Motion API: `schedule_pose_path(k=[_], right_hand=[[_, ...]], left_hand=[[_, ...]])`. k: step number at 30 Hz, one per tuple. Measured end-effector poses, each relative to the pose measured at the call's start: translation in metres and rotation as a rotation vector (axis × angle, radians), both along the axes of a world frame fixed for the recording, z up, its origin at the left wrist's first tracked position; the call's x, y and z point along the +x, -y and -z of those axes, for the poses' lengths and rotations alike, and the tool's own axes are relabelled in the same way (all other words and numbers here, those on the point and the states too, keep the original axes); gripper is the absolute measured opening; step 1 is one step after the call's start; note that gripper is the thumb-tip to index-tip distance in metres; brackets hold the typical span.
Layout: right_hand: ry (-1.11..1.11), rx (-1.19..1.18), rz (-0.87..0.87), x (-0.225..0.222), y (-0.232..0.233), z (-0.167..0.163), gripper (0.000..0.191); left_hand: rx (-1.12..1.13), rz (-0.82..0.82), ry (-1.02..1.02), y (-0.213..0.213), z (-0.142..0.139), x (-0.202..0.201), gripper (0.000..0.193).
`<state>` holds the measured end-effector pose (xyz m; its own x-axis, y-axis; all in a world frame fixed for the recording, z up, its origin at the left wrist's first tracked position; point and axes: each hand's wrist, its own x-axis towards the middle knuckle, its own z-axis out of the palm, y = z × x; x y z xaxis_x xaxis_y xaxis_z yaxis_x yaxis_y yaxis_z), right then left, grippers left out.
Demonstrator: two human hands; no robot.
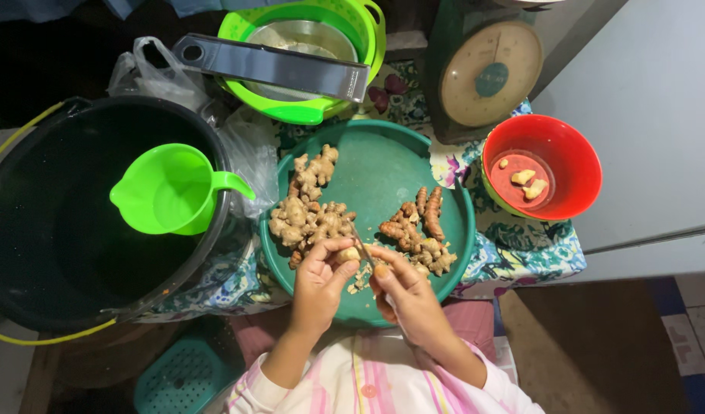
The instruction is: The person sits at a table with a large tray of ginger and turmeric rhizomes and uses a small knife to peel the skin off pieces one at a time, breaking off knobs and placing the peeled pieces into a red bowl while discarding peels on the tray.
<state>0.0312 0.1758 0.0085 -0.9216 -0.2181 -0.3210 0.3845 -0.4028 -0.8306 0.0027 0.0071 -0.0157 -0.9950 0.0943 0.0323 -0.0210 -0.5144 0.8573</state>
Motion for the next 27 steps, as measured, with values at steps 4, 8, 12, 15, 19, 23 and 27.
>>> schedule_pose_path(k=[4, 8, 12, 15, 19, 23, 27], right_hand=[[0.205, -0.291, -0.053, -0.014, -0.025, -0.009, 0.044], [0.172, -0.219, 0.026, -0.015, -0.036, -0.005, 0.035], [0.062, -0.035, 0.149, -0.016, -0.032, 0.005, 0.028], [-0.1, 0.123, 0.247, -0.01, -0.023, 0.003, 0.024], [-0.319, 0.438, 0.093, 0.008, -0.006, -0.016, 0.043], [-0.677, 0.669, 0.077, 0.009, 0.002, -0.033, 0.042], [-0.726, 0.718, 0.117, 0.006, 0.006, -0.031, 0.037]], left_hand=[[0.13, 0.155, 0.102, 0.012, -0.008, -0.005, 0.03], [0.218, 0.246, 0.19, 0.016, -0.021, -0.007, 0.04], [0.242, 0.269, 0.234, 0.016, -0.027, -0.007, 0.046], [0.2, 0.229, 0.202, 0.014, -0.025, -0.005, 0.044], [0.118, 0.142, 0.185, 0.009, -0.02, -0.003, 0.043], [0.044, 0.116, 0.153, 0.007, -0.017, -0.002, 0.043], [-0.001, 0.102, 0.139, 0.004, -0.016, 0.003, 0.041]])
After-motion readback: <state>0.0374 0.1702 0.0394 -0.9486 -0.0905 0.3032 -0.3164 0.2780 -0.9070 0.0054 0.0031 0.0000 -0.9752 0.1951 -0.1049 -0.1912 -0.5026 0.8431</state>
